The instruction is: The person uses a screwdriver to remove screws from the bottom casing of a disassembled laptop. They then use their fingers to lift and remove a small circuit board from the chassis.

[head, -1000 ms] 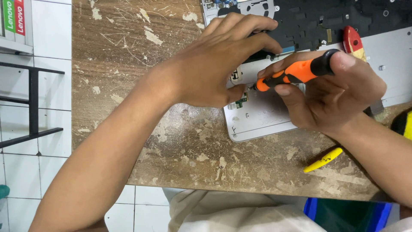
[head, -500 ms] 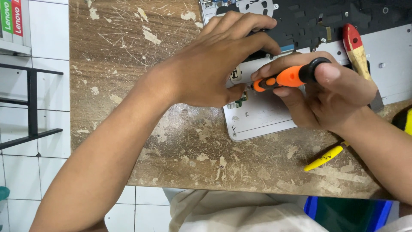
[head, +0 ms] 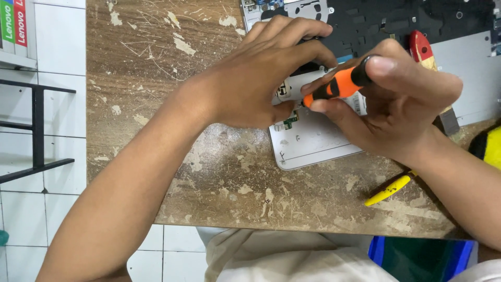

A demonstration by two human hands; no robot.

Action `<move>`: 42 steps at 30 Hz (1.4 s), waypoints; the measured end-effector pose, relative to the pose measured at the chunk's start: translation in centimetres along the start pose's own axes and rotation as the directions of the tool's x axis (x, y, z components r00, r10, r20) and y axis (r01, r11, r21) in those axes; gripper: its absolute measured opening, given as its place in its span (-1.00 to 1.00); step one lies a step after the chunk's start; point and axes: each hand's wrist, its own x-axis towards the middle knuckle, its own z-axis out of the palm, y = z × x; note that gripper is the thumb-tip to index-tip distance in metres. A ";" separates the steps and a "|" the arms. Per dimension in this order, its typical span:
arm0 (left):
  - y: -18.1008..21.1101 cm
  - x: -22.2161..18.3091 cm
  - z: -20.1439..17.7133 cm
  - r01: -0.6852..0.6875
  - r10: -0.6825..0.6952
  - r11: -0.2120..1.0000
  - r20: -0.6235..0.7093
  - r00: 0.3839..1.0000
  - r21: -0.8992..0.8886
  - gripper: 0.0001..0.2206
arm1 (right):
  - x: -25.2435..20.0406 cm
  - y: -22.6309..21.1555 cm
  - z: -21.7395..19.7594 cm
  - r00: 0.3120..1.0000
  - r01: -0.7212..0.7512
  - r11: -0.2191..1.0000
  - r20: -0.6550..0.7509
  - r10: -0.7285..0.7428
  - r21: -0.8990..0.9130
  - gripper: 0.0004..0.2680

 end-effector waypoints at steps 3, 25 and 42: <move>0.0 0.1 0.0 0.004 -0.004 1.000 0.006 1.000 -0.002 -0.42 | 1.0 0.2 0.2 0.998 0.054 0.999 -0.045 -0.054 -0.008 -0.42; -0.1 0.2 -0.1 0.050 -0.049 0.998 0.038 0.998 -0.024 -0.32 | 2.4 -0.2 1.2 0.998 0.061 0.960 0.015 -0.067 0.272 -0.50; 0.3 0.3 -0.3 0.089 -0.087 0.996 0.066 0.994 -0.031 -0.37 | 0.5 -0.5 0.8 0.996 -0.065 0.990 0.069 0.056 0.128 -0.40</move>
